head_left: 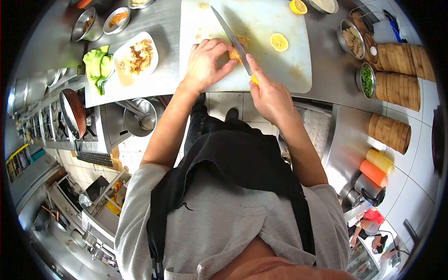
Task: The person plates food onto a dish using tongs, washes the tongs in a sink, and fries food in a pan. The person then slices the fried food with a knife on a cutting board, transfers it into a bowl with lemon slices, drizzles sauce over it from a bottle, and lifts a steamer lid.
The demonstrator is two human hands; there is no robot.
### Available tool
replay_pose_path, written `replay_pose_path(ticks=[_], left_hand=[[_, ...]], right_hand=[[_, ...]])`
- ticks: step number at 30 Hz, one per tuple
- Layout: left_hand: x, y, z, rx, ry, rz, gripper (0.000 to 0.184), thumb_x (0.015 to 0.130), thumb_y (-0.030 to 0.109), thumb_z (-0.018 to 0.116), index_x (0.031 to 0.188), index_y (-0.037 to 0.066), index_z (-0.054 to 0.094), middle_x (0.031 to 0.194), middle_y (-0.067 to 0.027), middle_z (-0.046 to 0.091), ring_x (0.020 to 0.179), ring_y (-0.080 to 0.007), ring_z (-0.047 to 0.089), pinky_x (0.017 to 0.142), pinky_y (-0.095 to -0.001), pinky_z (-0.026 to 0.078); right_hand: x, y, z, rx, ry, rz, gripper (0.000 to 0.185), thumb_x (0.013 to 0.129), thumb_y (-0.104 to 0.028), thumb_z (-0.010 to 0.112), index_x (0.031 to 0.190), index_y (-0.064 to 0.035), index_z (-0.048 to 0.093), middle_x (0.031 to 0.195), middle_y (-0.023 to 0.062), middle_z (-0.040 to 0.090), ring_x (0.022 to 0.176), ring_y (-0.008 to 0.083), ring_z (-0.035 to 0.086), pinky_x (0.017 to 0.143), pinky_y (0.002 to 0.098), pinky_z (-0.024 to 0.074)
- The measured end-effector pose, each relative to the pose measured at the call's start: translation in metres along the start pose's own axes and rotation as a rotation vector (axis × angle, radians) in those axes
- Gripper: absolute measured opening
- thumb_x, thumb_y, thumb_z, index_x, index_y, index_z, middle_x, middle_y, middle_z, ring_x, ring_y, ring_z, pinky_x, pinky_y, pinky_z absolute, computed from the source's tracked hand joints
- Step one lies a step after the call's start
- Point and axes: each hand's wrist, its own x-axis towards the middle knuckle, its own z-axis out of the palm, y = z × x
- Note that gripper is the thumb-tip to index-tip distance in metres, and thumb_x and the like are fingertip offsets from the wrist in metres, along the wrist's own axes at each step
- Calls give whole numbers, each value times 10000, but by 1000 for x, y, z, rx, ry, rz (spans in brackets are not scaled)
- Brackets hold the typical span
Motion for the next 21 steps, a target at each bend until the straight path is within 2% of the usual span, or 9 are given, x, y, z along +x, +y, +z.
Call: replay_pose_path(ticks=[8, 12, 14, 15, 16, 18, 19, 20, 21], left_hand=[[1, 0, 3, 53, 7, 23, 289, 803, 285, 785, 1061, 178, 713, 1171, 7, 681, 1073, -238, 625, 917, -413, 450], [1, 2, 5, 47, -17, 12, 294, 801, 269, 787, 1066, 171, 708, 1164, 5, 680, 1070, -247, 627, 910, -411, 449], [3, 5, 0, 30, -10, 11, 304, 803, 266, 790, 1077, 168, 702, 1149, -2, 685, 1070, -264, 629, 897, -416, 451], [0, 6, -4, 28, -26, -6, 341, 808, 257, 789, 1115, 148, 689, 1152, -40, 687, 1076, -284, 628, 921, -425, 458], [1, 5, -10, 34, -20, 5, 341, 808, 257, 789, 1115, 148, 689, 1152, -40, 687, 1076, -284, 628, 921, -425, 458], [-12, 1, -21, 27, 144, 27, 384, 795, 278, 782, 1131, 126, 675, 1139, -65, 684, 1093, -291, 620, 917, -437, 468], [-17, 1, -32, 85, 160, 26, 411, 808, 246, 778, 1172, 97, 658, 1152, -106, 677, 1103, -321, 621, 931, -435, 478], [-20, -4, -37, 85, 162, 22, 411, 808, 246, 778, 1172, 97, 658, 1152, -106, 677, 1103, -321, 621, 931, -435, 478], [-23, -9, -42, 103, 164, -46, 405, 813, 208, 782, 1181, 94, 658, 1168, -110, 676, 1104, -316, 628, 938, -429, 487]], right_hand=[[-54, 4, -9, 112, -9, 21, 670, 961, -144, 594, 1585, -177, 350, 992, 265, 711, 871, 457, 692, 789, 523, 548], [10, 12, 13, 127, 89, -77, 662, 970, -146, 585, 1587, -185, 350, 960, 263, 706, 846, 463, 686, 781, 536, 542], [35, 6, 5, 147, -76, 60, 646, 978, -154, 582, 1584, -220, 369, 959, 259, 701, 827, 460, 682, 768, 544, 539], [35, 8, 0, 155, -47, 66, 633, 981, -168, 594, 1575, -256, 392, 957, 259, 695, 815, 456, 677, 749, 543, 537], [33, 9, -15, 154, -34, 61, 633, 981, -168, 594, 1575, -256, 392, 957, 259, 695, 815, 456, 677, 749, 543, 537], [6, 16, -48, 226, 92, 67, 629, 971, -177, 616, 1560, -272, 420, 1000, 249, 708, 841, 434, 695, 746, 521, 551], [-8, 31, -53, 123, 207, 57, 617, 980, -175, 606, 1559, -283, 421, 1043, 204, 719, 878, 409, 709, 766, 481, 557], [-21, 50, -58, 18, 323, 38, 605, 990, -174, 595, 1558, -295, 422, 1085, 159, 730, 914, 383, 722, 786, 441, 563], [-36, 72, -59, -66, 385, 86, 606, 976, -178, 606, 1548, -283, 438, 1102, 183, 729, 915, 381, 724, 785, 460, 571]])
